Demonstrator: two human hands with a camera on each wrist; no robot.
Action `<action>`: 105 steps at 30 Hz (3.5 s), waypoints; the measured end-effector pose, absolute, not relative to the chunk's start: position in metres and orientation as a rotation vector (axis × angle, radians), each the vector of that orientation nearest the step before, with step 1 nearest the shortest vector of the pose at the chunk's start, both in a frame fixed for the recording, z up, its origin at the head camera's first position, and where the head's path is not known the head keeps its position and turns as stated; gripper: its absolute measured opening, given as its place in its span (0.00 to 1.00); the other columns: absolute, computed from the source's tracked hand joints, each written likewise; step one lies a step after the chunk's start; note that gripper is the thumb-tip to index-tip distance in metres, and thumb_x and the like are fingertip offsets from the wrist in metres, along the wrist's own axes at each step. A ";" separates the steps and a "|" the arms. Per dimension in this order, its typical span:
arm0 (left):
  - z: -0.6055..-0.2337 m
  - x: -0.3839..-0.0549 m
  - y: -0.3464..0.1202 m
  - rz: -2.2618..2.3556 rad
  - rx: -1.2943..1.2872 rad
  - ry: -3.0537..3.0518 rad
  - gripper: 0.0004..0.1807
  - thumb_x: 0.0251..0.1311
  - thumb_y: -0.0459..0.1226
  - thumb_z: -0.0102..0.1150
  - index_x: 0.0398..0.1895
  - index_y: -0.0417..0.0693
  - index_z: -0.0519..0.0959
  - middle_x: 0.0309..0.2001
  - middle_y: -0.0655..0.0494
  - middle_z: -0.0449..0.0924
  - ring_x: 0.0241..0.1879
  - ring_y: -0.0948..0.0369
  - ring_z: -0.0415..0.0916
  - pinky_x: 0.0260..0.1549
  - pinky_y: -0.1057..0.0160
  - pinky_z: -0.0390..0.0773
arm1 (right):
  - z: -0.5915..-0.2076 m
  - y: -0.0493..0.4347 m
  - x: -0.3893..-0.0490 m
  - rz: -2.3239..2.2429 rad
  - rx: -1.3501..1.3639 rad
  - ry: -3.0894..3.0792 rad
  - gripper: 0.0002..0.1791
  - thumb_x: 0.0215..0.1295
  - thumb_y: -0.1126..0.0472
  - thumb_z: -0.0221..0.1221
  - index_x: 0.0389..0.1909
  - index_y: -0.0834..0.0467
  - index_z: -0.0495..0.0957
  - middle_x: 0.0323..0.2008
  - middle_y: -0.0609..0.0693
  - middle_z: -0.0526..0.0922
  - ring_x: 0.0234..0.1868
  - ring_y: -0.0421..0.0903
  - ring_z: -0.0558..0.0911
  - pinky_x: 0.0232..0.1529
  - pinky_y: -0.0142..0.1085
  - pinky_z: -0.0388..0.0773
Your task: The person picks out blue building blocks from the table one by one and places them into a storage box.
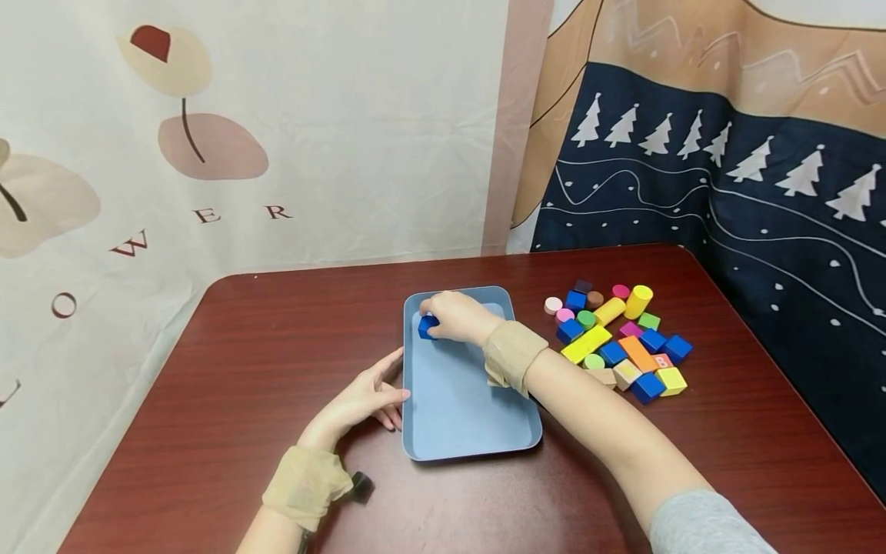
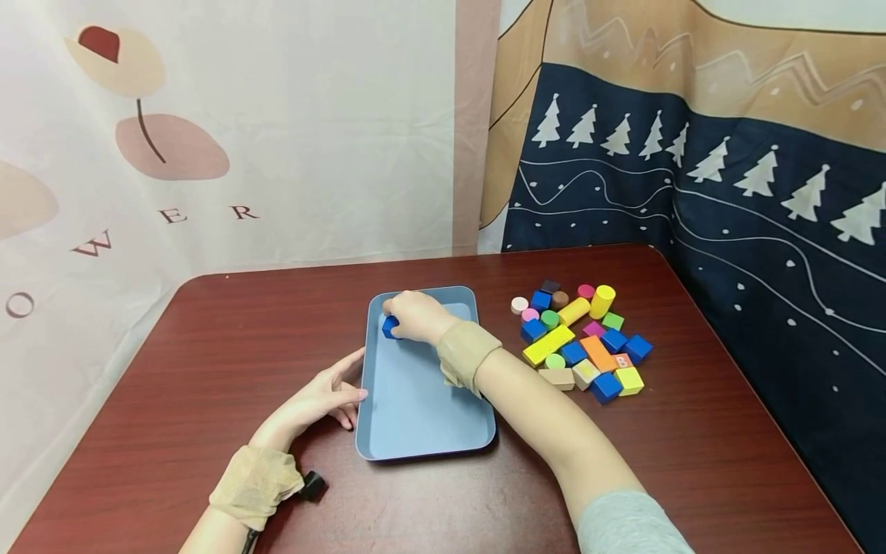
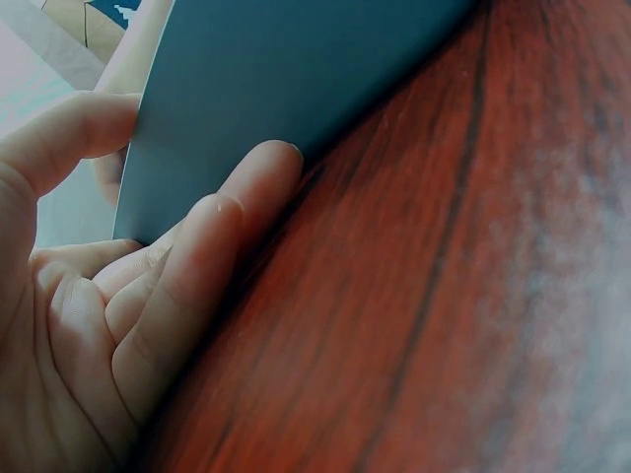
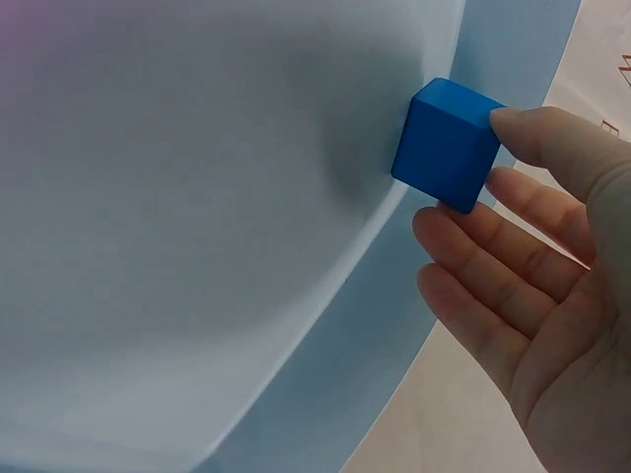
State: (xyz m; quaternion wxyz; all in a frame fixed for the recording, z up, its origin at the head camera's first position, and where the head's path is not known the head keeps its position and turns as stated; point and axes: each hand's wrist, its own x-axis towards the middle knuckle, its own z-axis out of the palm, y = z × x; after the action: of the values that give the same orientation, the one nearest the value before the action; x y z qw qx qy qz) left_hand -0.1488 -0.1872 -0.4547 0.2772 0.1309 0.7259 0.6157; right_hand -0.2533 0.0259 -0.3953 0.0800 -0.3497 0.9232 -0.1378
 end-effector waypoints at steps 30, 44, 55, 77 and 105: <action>-0.453 -0.148 -0.186 1.653 0.345 1.953 0.45 0.64 0.35 0.59 0.77 0.52 0.43 0.25 0.39 0.80 0.22 0.43 0.80 0.23 0.54 0.83 | -0.376 0.027 -0.253 -0.452 -1.023 2.768 0.23 0.62 0.55 0.65 0.56 0.59 0.77 0.51 0.53 0.81 0.51 0.47 0.78 0.56 0.39 0.74; -0.452 -0.149 -0.186 1.646 0.339 1.952 0.45 0.63 0.35 0.59 0.77 0.52 0.43 0.26 0.40 0.80 0.23 0.42 0.81 0.23 0.54 0.83 | -0.347 0.045 -0.253 -0.443 -1.061 2.868 0.24 0.60 0.53 0.66 0.56 0.56 0.78 0.51 0.51 0.81 0.50 0.46 0.79 0.53 0.39 0.76; -0.454 -0.149 -0.187 1.657 0.347 1.956 0.45 0.63 0.35 0.59 0.77 0.52 0.43 0.25 0.39 0.79 0.22 0.42 0.81 0.22 0.54 0.82 | -0.323 0.076 -0.255 -0.432 -0.996 2.945 0.23 0.61 0.52 0.65 0.56 0.56 0.79 0.53 0.51 0.80 0.52 0.47 0.78 0.53 0.41 0.75; -0.453 -0.148 -0.187 1.659 0.351 1.957 0.44 0.64 0.34 0.59 0.77 0.51 0.43 0.24 0.39 0.79 0.22 0.43 0.80 0.22 0.55 0.82 | -0.313 0.154 -0.266 -0.466 -0.774 3.018 0.20 0.62 0.56 0.64 0.54 0.58 0.79 0.53 0.55 0.79 0.53 0.52 0.76 0.54 0.47 0.74; -0.454 -0.148 -0.187 1.658 0.358 1.962 0.45 0.63 0.34 0.59 0.77 0.50 0.43 0.24 0.39 0.80 0.21 0.43 0.80 0.21 0.56 0.82 | -0.353 0.216 -0.275 -0.455 -0.470 2.951 0.25 0.62 0.58 0.63 0.59 0.63 0.74 0.60 0.65 0.69 0.56 0.61 0.71 0.55 0.59 0.70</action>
State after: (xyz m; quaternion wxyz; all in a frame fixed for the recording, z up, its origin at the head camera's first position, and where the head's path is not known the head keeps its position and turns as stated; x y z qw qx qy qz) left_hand -0.1480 -0.1871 -0.4537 0.2708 0.1328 0.7282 0.6154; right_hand -0.2751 0.2156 -0.3528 0.0593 -0.1552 0.9746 -0.1501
